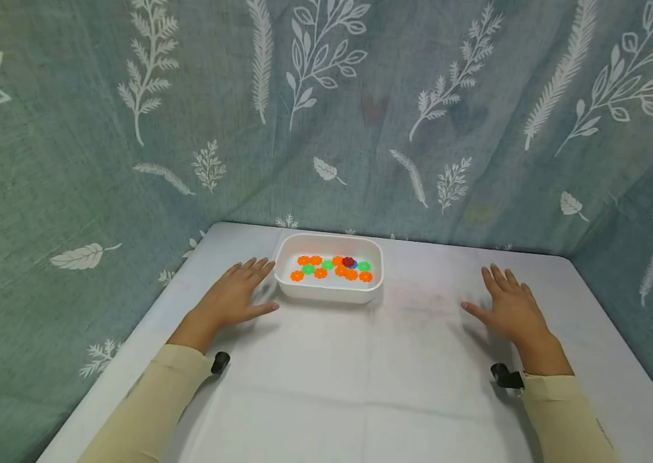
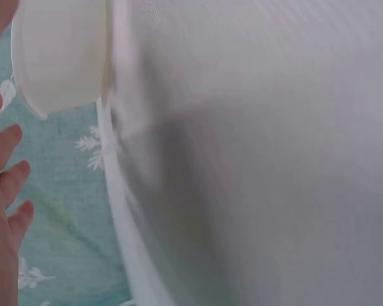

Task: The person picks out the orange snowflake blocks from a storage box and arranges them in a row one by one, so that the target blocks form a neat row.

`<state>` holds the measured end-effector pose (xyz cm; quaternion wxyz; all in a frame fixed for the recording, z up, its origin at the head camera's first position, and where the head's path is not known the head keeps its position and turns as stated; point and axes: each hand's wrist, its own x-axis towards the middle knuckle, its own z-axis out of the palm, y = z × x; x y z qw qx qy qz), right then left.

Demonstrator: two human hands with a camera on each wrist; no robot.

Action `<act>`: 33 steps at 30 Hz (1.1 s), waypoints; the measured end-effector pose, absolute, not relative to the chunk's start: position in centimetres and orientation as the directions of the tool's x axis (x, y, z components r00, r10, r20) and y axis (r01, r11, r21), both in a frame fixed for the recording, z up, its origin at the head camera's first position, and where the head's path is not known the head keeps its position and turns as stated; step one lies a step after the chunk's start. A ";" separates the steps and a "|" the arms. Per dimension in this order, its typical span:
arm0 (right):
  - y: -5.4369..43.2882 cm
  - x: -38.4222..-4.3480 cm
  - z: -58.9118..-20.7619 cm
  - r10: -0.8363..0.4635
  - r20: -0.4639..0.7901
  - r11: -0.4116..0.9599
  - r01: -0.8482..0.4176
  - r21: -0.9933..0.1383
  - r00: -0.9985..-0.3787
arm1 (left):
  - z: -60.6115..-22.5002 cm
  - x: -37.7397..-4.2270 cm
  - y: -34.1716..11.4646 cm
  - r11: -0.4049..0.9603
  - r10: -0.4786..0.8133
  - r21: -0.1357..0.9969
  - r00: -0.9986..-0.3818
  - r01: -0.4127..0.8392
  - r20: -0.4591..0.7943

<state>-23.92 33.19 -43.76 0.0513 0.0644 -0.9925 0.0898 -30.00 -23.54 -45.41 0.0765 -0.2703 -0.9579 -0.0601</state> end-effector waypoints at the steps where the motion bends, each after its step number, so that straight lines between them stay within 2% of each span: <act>1: 32.9 -24.3 -43.9 -0.119 0.103 0.975 -0.136 -0.178 -0.988 | -45.4 -30.3 -23.4 0.853 0.492 0.101 -0.853 0.513 0.175; 4: 31.9 -25.1 -44.5 -0.120 0.078 0.970 -0.134 -0.204 -0.990 | -45.8 -31.1 -23.2 0.861 0.434 0.215 -0.887 0.460 0.158; 10: 30.1 -25.3 -46.0 -0.121 0.050 0.943 -0.130 -0.307 -0.991 | -47.6 -31.4 -23.1 0.786 0.276 0.553 -0.957 0.276 0.086; 14: 28.9 -25.2 -46.6 -0.119 0.027 0.930 -0.121 -0.347 -0.993 | -48.8 -31.2 -23.1 0.667 0.192 0.727 -0.980 0.162 0.043; 18: 27.9 -25.5 -46.5 -0.113 0.056 0.921 -0.125 -0.370 -0.992 | -49.5 -31.5 -22.8 0.490 0.150 0.863 -0.987 0.125 0.058; 21: 27.4 -26.3 -46.1 -0.101 0.095 0.911 -0.130 -0.390 -0.990 | -49.6 -31.9 -22.4 0.394 0.123 0.911 -0.990 0.118 0.075; 28: 25.6 -28.3 -44.9 -0.074 0.198 0.839 -0.169 -0.518 -0.977 | -49.1 -32.5 -21.1 0.233 0.071 0.966 -0.992 0.114 0.100; 33: 23.6 -29.8 -44.8 -0.060 0.212 0.796 -0.175 -0.579 -0.975 | -48.9 -32.5 -20.1 0.216 0.049 0.973 -0.996 0.086 0.077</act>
